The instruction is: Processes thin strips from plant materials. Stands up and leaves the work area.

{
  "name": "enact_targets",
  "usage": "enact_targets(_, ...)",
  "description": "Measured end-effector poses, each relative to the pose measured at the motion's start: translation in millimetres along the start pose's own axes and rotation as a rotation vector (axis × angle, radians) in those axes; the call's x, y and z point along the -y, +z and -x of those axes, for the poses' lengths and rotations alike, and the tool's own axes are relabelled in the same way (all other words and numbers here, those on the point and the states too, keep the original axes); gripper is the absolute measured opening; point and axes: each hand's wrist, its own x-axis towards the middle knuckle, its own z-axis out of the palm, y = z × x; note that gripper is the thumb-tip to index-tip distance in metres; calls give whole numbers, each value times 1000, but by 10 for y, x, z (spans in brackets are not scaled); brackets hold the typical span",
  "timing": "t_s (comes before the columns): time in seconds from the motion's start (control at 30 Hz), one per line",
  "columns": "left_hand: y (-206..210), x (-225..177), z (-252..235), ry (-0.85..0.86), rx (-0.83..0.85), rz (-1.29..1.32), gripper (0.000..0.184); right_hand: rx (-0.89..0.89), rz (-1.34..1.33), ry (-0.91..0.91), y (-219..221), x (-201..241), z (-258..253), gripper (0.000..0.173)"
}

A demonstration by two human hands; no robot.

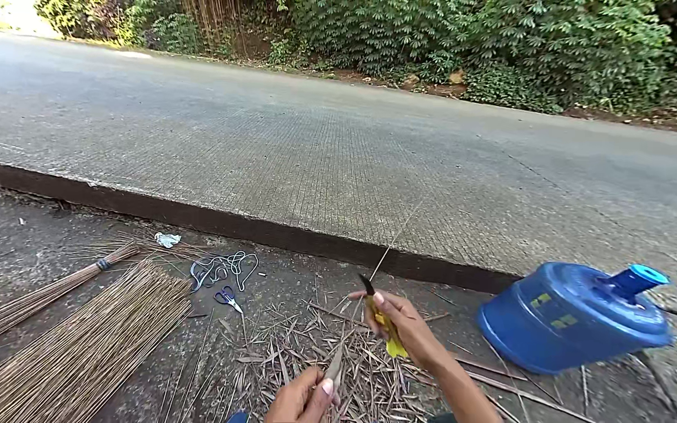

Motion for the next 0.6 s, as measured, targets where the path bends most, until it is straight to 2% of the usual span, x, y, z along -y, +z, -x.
enact_targets(0.2,-30,0,-44,-31,-46,144,25,297,-117,126,241,-48,75,47)
enact_targets(0.27,-26,14,-52,-39,-60,146,24,317,-159,182,261,-48,89,47)
enact_targets(0.33,-14,-2,-46,-46,-59,68,23,186,-138,187,220,4,91,47)
enact_targets(0.4,8,-52,-23,-53,-58,-110,26,-38,-114,191,177,89,64,46)
enact_targets(0.47,40,-67,7,-52,-62,-266,30,-110,-71,259,121,154,60,46)
enact_targets(0.6,14,-4,3,-67,-64,-320,30,239,46,422,82,114,125,46)
